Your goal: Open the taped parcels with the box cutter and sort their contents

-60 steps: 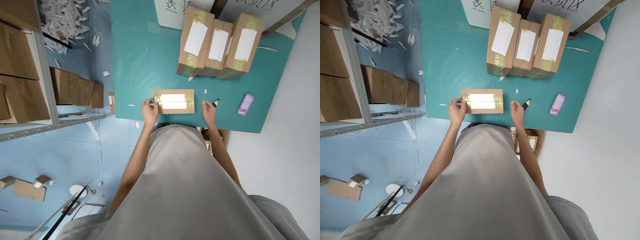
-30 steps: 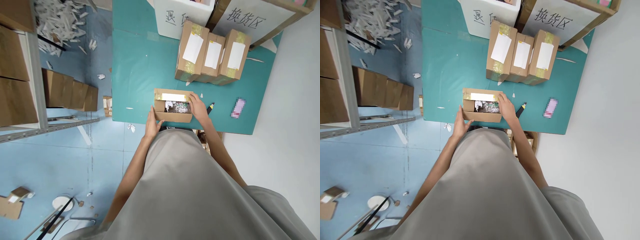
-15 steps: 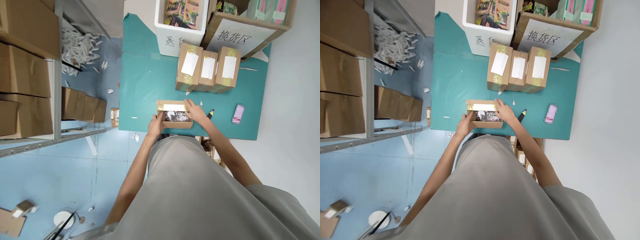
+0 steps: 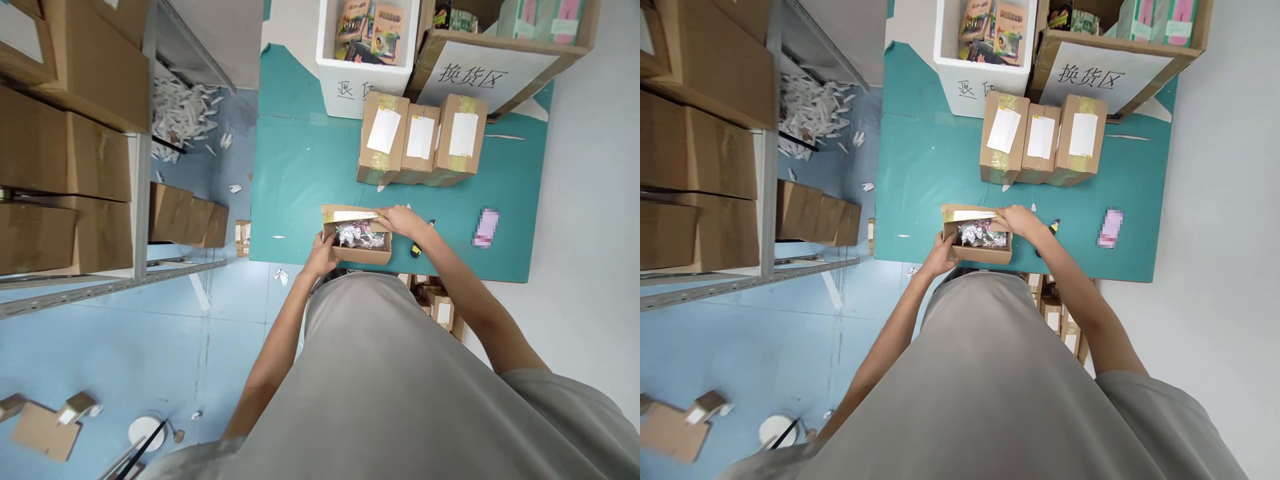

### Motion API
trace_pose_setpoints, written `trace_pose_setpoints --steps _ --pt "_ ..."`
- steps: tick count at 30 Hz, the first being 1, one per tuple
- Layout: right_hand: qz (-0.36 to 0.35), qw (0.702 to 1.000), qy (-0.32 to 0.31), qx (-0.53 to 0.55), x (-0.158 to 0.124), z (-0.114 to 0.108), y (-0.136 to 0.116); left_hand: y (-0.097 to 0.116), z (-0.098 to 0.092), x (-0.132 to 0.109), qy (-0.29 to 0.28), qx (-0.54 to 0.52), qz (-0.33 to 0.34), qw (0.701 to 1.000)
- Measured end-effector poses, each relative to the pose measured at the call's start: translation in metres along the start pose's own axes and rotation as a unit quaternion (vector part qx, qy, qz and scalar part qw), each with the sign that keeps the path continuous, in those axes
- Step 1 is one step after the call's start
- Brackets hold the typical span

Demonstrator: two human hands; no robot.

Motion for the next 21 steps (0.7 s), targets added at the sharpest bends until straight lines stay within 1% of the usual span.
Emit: trace_pose_setpoints --steps 1,4,5,6,8,10,12,15,17,18,21 --pt "-0.005 1.000 0.004 0.002 0.000 0.003 0.000 0.003 -0.005 0.003 0.018 -0.017 0.007 1.000" --pt "0.001 1.000 0.022 0.006 -0.005 0.016 0.001 0.012 -0.032 0.014 0.108 -0.028 0.011 0.994" --pt "0.006 0.999 0.030 0.007 -0.007 0.020 0.001 0.016 -0.041 0.019 0.122 -0.010 0.014 0.992" --pt "0.011 0.999 0.037 0.009 -0.009 0.024 0.001 0.021 -0.049 0.027 0.119 0.017 0.019 0.993" --pt "0.019 0.999 0.045 0.011 -0.012 0.028 0.000 0.030 -0.061 0.043 0.070 0.088 0.040 0.993" --pt "0.025 0.999 0.046 0.011 -0.013 0.032 -0.002 0.036 -0.074 0.059 0.020 0.159 0.058 0.985" --pt "0.038 0.998 0.053 0.009 -0.014 0.034 -0.006 0.039 -0.085 0.070 -0.020 0.224 0.068 0.972" --pt "0.059 0.995 0.081 0.014 -0.016 0.037 -0.014 0.041 -0.096 0.079 -0.072 0.292 0.093 0.949" --pt "0.074 0.992 0.100 0.024 -0.018 0.040 -0.019 0.041 -0.102 0.081 -0.094 0.297 0.112 0.943" --pt "0.079 0.991 0.105 0.031 -0.018 0.041 -0.019 0.040 -0.104 0.081 -0.102 0.288 0.117 0.945" --pt "0.082 0.987 0.115 0.072 -0.018 0.039 -0.013 0.032 -0.113 0.086 -0.108 0.219 0.100 0.964"
Point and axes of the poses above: each hand's wrist, its own x-axis towards the middle knuckle, its own z-axis out of the palm, y = z × x, the point moved 6 cm from there along x, towards the middle knuckle, and after that the axes turned 3 degrees about x, right-handed, at the moved point
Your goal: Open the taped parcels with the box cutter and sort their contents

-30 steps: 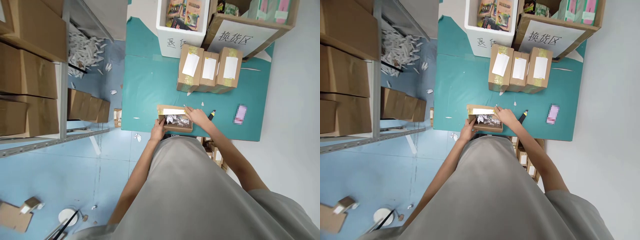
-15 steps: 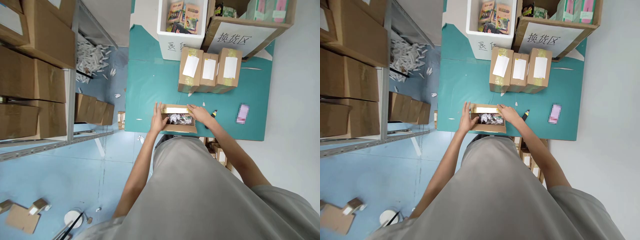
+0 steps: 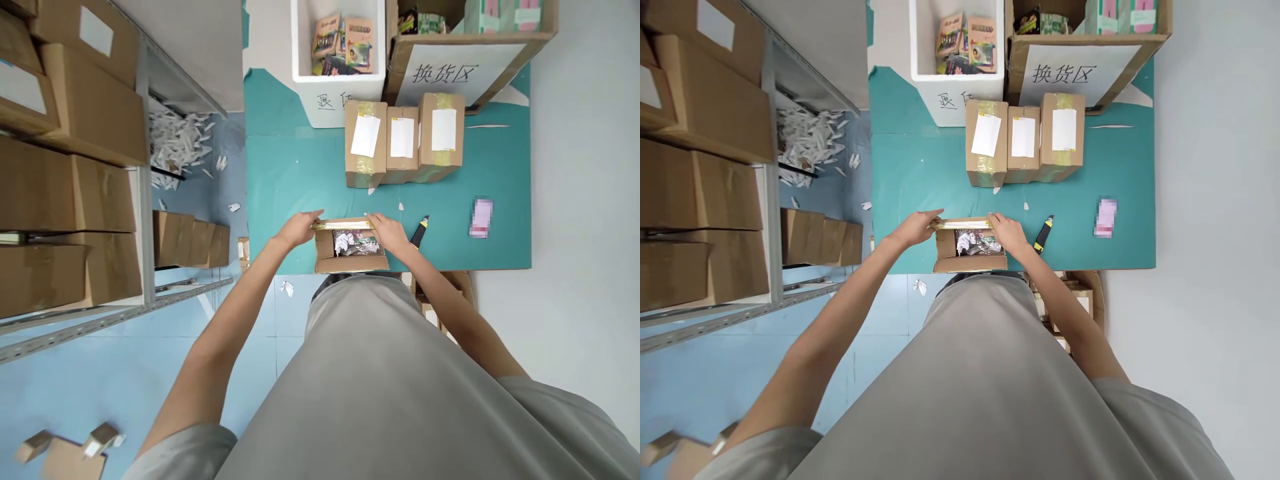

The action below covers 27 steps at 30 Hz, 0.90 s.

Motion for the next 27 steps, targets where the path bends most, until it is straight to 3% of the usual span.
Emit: trace_pose_setpoints --steps 3,6,9,12,15,18,20,23,27 --pt "0.021 0.997 0.004 0.077 0.008 -0.009 0.018 -0.014 0.001 0.003 0.035 -0.120 -0.055 0.991" --pt "0.072 0.986 0.022 0.147 0.017 -0.014 0.036 -0.022 0.013 0.005 0.094 -0.235 -0.149 0.956" --pt "0.141 0.979 0.034 0.143 0.023 -0.007 0.040 -0.015 0.027 0.005 0.164 -0.231 -0.245 0.927" --pt "0.211 0.968 0.045 0.125 0.023 0.002 0.033 0.000 0.032 0.005 0.226 -0.179 -0.285 0.914" --pt "0.220 0.964 0.099 0.112 0.018 -0.001 0.019 0.014 0.034 0.002 0.253 -0.164 -0.245 0.922" --pt "0.142 0.975 0.157 0.065 0.010 -0.007 -0.004 0.036 0.037 -0.005 0.257 -0.115 -0.153 0.947" --pt "0.094 0.981 0.164 0.033 0.005 -0.005 -0.020 0.055 0.045 -0.010 0.239 -0.084 -0.103 0.962" --pt "0.090 0.987 0.130 0.016 0.001 0.006 -0.031 0.074 0.061 -0.012 0.190 -0.077 -0.096 0.974" --pt "0.097 0.983 0.139 0.064 -0.012 0.006 -0.019 0.075 0.069 -0.015 0.177 -0.097 -0.116 0.973"
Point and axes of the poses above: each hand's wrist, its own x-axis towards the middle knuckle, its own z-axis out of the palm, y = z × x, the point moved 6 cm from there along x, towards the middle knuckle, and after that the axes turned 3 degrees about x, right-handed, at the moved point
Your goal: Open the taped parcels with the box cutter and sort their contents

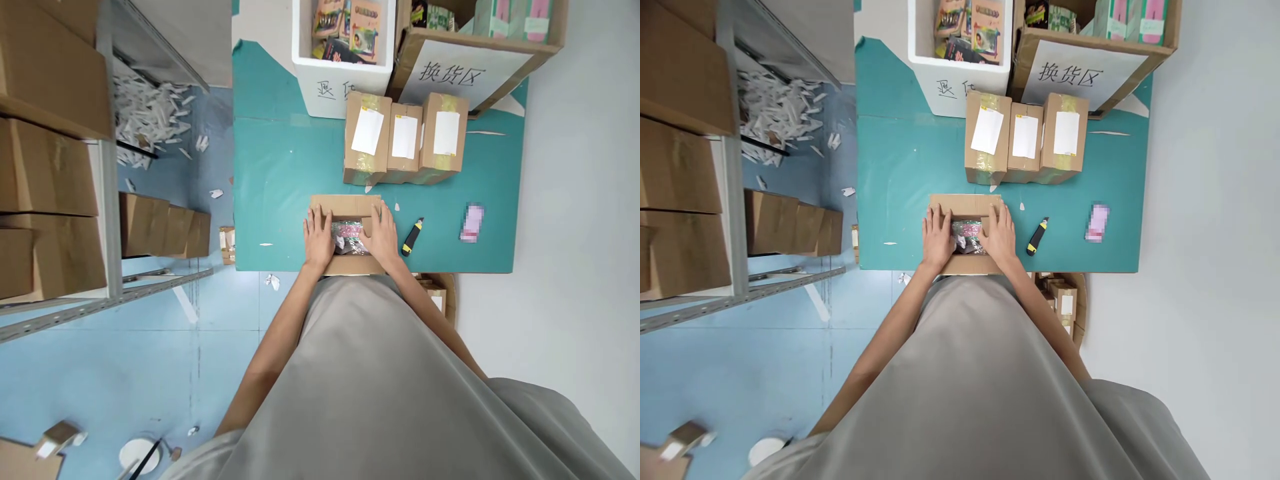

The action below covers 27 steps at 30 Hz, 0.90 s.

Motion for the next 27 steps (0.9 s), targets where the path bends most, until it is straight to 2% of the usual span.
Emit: trace_pose_setpoints --steps 4,9,12,14,17,20,24,27 --pt "-0.005 0.997 0.049 0.053 -0.017 -0.019 0.030 -0.007 -0.010 -0.006 -0.003 -0.027 0.033 0.999" --pt "0.060 0.995 0.060 0.045 -0.030 -0.019 0.067 -0.022 -0.039 -0.022 0.030 -0.050 0.043 0.997" --pt "0.054 0.996 0.047 0.049 -0.029 -0.014 0.069 -0.041 -0.059 -0.032 0.068 -0.017 0.008 0.998" --pt "0.017 0.998 0.004 0.054 -0.026 -0.008 0.059 -0.051 -0.063 -0.036 0.065 0.027 -0.007 0.998" --pt "-0.063 0.994 -0.075 0.050 -0.024 0.001 0.035 -0.051 -0.050 -0.036 0.005 0.058 0.006 0.998" --pt "-0.116 0.986 -0.121 0.014 -0.022 0.010 0.009 -0.034 -0.020 -0.029 -0.047 0.035 0.020 0.998" --pt "-0.096 0.976 -0.175 -0.089 -0.014 0.030 -0.015 -0.008 0.028 -0.007 -0.105 0.023 -0.033 0.994" --pt "-0.065 0.968 -0.205 -0.128 -0.006 0.044 -0.023 0.002 0.047 0.011 -0.115 0.035 -0.077 0.990"
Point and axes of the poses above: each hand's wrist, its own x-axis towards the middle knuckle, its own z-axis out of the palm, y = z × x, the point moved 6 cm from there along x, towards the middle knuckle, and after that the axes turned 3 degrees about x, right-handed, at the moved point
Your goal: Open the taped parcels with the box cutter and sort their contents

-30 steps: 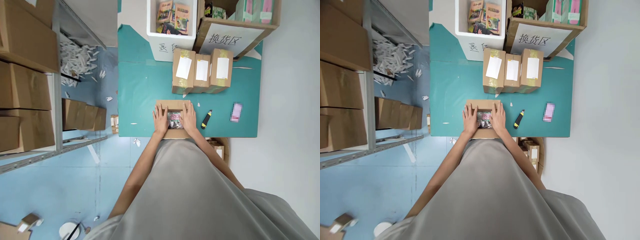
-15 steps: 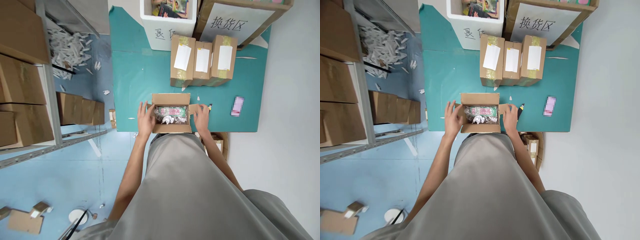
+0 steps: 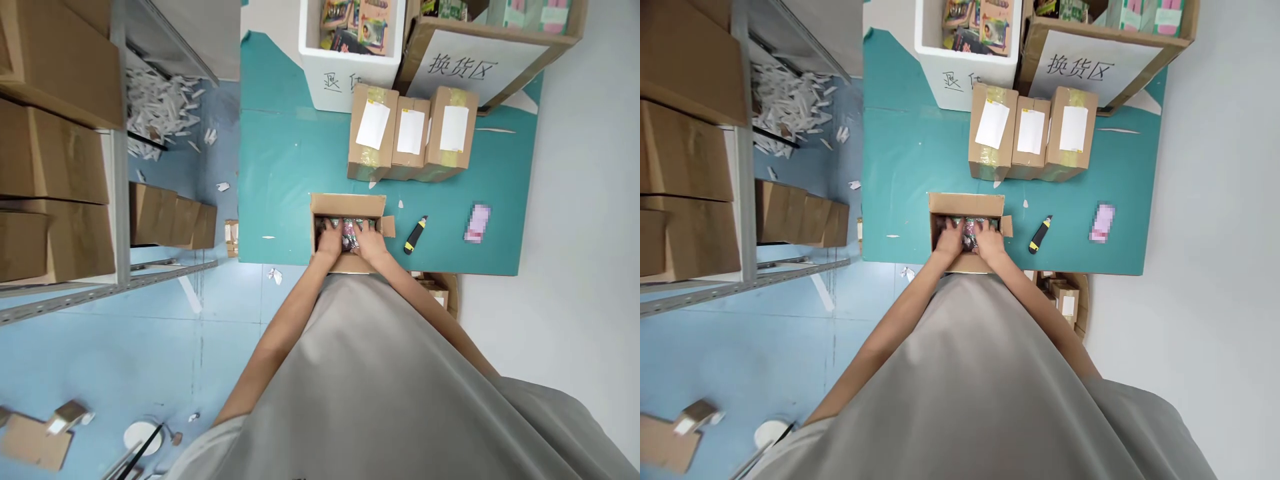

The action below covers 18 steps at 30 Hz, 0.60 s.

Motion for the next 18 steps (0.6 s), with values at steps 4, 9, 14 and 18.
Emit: trace_pose_setpoints --steps 4,9,14,18 --pt "0.028 0.999 -0.011 0.020 0.011 0.005 0.002 -0.001 -0.006 0.005 0.025 0.001 -0.012 1.000" --pt "-0.014 0.993 0.010 0.114 0.006 0.011 0.008 -0.013 -0.014 -0.020 0.045 -0.094 0.033 0.994" --pt "-0.005 0.959 0.076 0.272 -0.013 0.001 0.002 -0.019 -0.021 -0.041 0.081 -0.266 0.090 0.956" --pt "-0.057 0.937 0.105 0.328 -0.032 -0.034 -0.028 -0.023 -0.039 -0.057 0.071 -0.369 0.147 0.915"
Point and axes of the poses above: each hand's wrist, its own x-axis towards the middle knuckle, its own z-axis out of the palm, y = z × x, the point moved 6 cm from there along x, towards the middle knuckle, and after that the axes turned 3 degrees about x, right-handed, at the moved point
